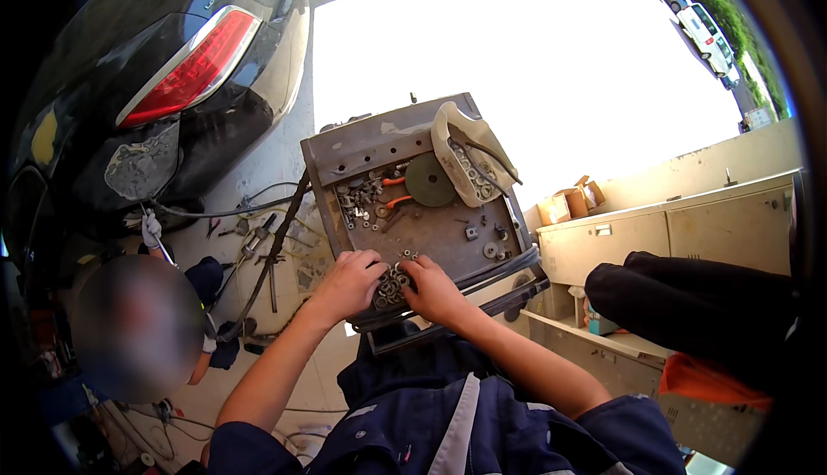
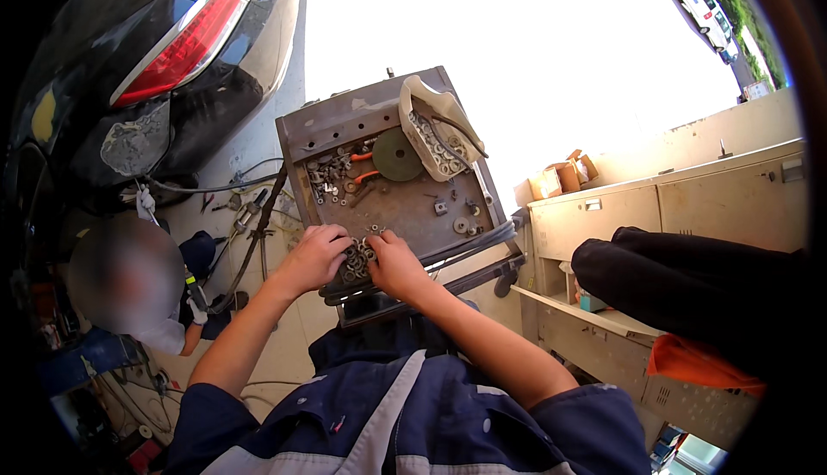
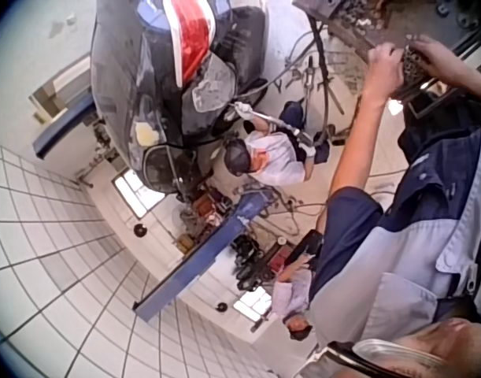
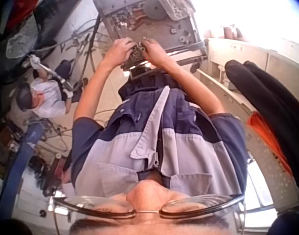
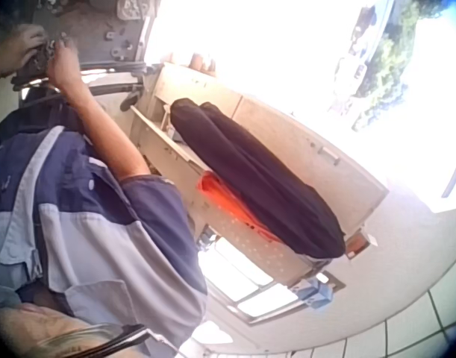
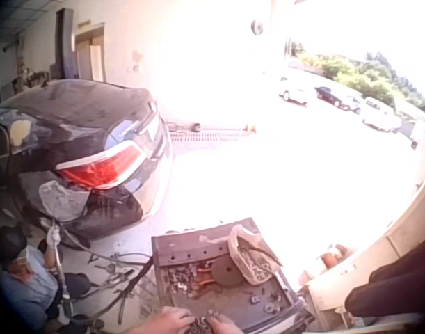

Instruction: The person walks to a tool cart in a garage and opens a drawer. They pick up and sort various nuts, bolts, and washers from the drawer, moving them between compartments and into their hands. Another person is visible in the background working on a car.

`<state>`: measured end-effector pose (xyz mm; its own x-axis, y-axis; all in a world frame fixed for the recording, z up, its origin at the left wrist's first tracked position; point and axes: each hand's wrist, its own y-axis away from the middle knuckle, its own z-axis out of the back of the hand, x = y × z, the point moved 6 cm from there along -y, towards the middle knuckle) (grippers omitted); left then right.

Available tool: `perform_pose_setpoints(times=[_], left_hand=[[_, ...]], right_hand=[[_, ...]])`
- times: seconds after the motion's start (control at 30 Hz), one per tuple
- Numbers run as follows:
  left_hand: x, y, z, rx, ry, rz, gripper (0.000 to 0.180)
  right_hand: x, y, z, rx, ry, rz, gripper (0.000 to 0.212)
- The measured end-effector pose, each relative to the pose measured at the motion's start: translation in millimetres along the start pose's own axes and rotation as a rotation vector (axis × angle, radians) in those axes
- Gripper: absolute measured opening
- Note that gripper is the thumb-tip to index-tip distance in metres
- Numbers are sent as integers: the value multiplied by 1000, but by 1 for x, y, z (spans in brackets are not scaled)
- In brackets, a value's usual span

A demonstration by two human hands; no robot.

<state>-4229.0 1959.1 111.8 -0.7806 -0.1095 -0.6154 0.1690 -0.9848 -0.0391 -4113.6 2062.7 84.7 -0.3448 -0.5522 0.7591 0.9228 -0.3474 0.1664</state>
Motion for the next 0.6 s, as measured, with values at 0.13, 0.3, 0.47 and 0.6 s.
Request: perform_pose_setpoints(times=[0.13,0.3,0.47,0.6], left_hand=[[2,5,-5,57,-33,8,37],[-19,7,-13,30,-126,-13,50],[-31,17,-29,158,-210,7,68],[-38,26,-36,212,-244,-9,76]], right_hand=[[3,4,-6,41,38,91,36],[-2,5,-1,54,-48,68,34],[-4,10,6,26,-96,88,33],[-5,18,15,17,-74,67,32]])
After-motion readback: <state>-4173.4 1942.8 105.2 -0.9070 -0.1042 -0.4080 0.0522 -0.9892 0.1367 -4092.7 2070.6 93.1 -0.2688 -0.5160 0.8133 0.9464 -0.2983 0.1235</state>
